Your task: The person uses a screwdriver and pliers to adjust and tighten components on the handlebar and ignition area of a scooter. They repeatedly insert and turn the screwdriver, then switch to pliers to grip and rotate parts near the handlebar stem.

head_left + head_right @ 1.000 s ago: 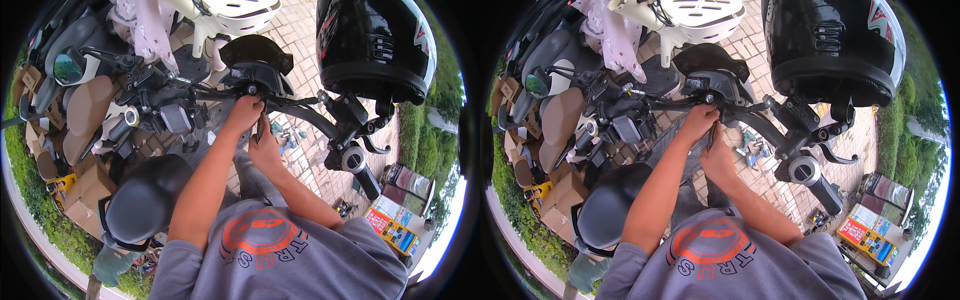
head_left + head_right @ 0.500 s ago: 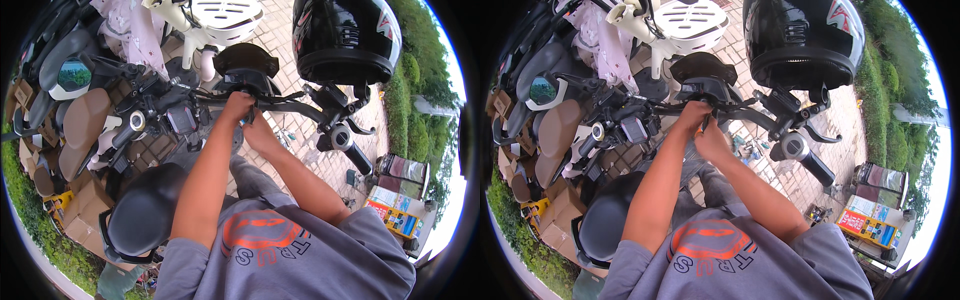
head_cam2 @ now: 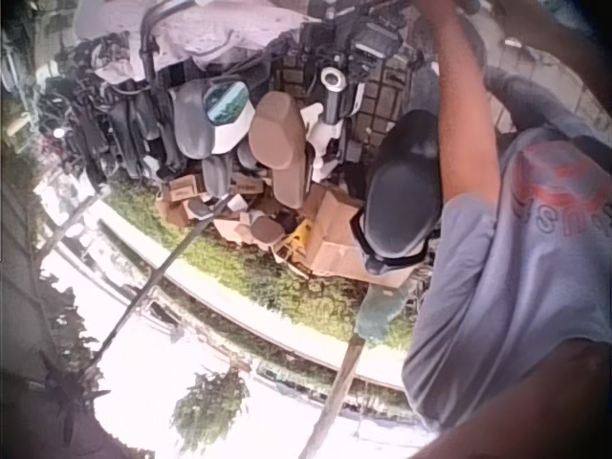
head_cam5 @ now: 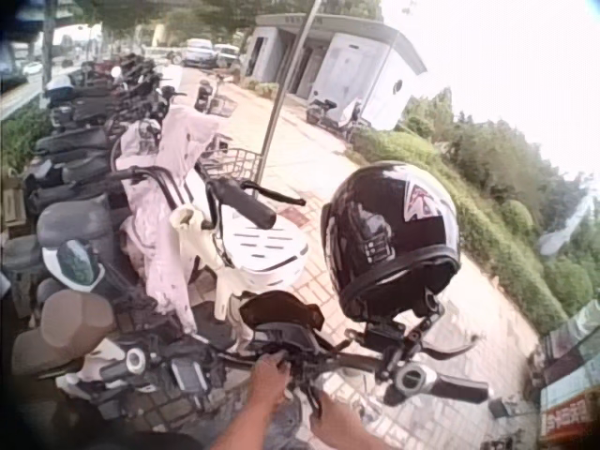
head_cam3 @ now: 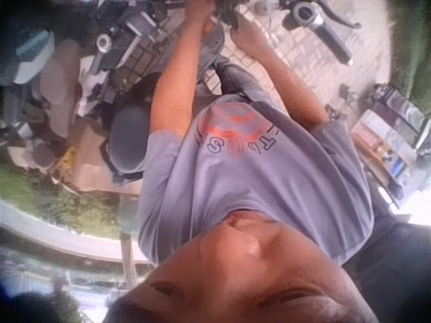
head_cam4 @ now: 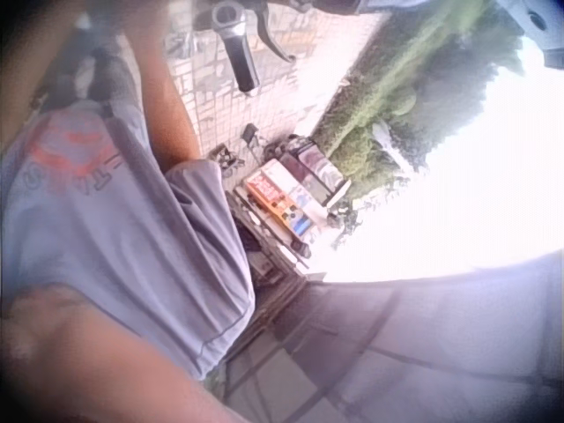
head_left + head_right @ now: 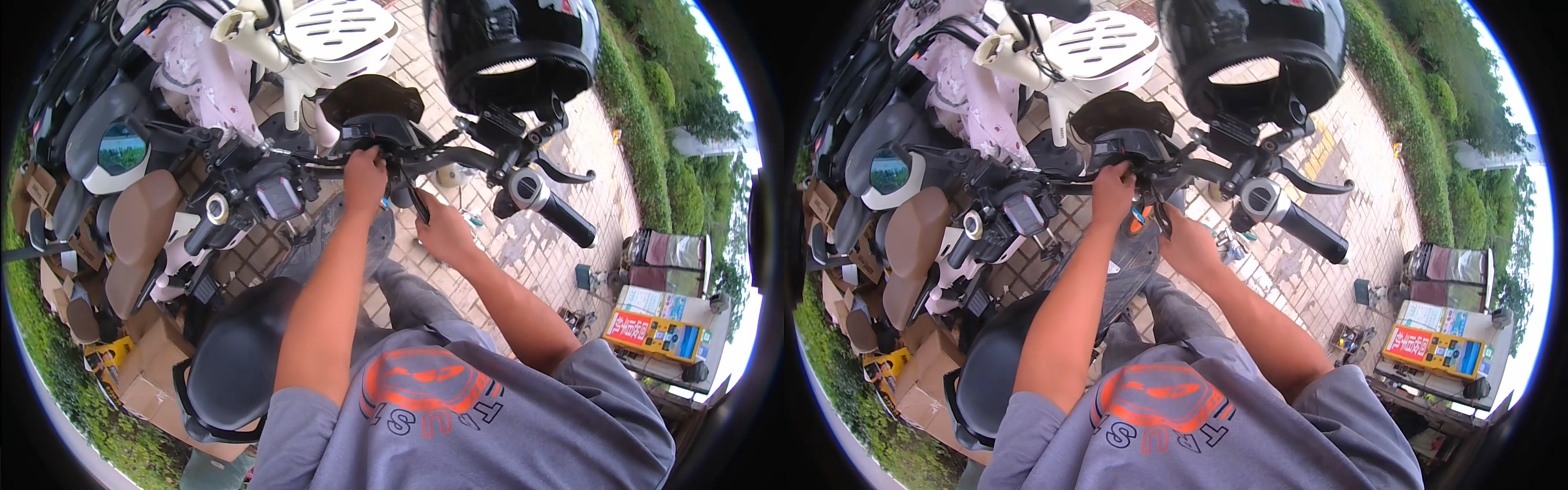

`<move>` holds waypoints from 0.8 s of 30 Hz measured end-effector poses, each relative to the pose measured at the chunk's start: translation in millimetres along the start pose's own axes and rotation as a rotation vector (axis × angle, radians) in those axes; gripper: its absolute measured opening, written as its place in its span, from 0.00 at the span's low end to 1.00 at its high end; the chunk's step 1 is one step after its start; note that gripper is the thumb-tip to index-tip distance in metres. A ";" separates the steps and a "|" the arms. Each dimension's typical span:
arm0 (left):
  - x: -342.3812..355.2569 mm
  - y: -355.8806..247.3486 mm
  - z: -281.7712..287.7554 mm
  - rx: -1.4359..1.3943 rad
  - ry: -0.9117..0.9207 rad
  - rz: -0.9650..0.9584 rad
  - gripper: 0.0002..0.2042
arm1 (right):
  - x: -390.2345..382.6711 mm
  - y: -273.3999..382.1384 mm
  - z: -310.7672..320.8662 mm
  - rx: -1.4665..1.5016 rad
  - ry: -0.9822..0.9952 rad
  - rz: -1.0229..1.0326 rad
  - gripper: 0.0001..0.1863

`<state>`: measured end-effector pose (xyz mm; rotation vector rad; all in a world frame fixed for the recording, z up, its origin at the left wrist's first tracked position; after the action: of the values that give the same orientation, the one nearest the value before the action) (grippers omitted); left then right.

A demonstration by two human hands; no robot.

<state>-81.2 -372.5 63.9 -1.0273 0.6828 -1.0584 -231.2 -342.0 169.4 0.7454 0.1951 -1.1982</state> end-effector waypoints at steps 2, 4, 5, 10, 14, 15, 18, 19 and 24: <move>7.3 1.0 0.6 0.178 -0.016 -0.095 0.13 | 5.4 -9.9 10.2 -0.099 -0.040 0.096 0.26; 12.3 3.4 -4.8 0.233 0.002 -0.022 0.13 | 10.6 -20.5 14.7 -0.150 -0.095 0.181 0.24; 15.0 4.4 -7.5 0.240 -0.009 -0.001 0.12 | 12.0 -19.6 18.4 -0.143 -0.088 0.205 0.22; 14.0 8.4 -8.7 0.217 -0.061 0.038 0.12 | 23.9 -13.4 19.4 -0.091 -0.040 0.188 0.21; 12.2 8.4 -5.7 0.160 -0.061 0.054 0.13 | 20.4 -15.1 10.5 -0.043 -0.072 0.178 0.20; 13.3 7.8 -5.3 0.141 -0.045 0.062 0.13 | 18.2 -14.5 8.2 -0.061 -0.090 0.174 0.20; 14.1 8.1 -4.2 0.161 -0.037 0.020 0.14 | 15.7 -7.9 3.5 -0.126 -0.074 0.119 0.15; 13.9 8.1 -4.7 0.157 -0.025 0.036 0.15 | 17.6 -6.0 3.4 -0.126 -0.049 0.094 0.15; 14.9 8.2 -7.4 0.130 -0.008 0.027 0.14 | 27.3 5.6 8.8 -0.099 -0.028 0.014 0.13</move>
<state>-79.0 -387.8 53.6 -0.9074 0.6121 -1.0607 -217.9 -367.6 164.4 0.6421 0.2241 -1.1765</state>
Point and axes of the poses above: each hand's wrist, its own x-axis towards the middle knuckle, its own z-axis out of the back of the hand, y = z × x, the point moved 4 cm from there along x, towards the middle knuckle, and after that the axes turned 9 degrees about y, right-handed, at the moved point
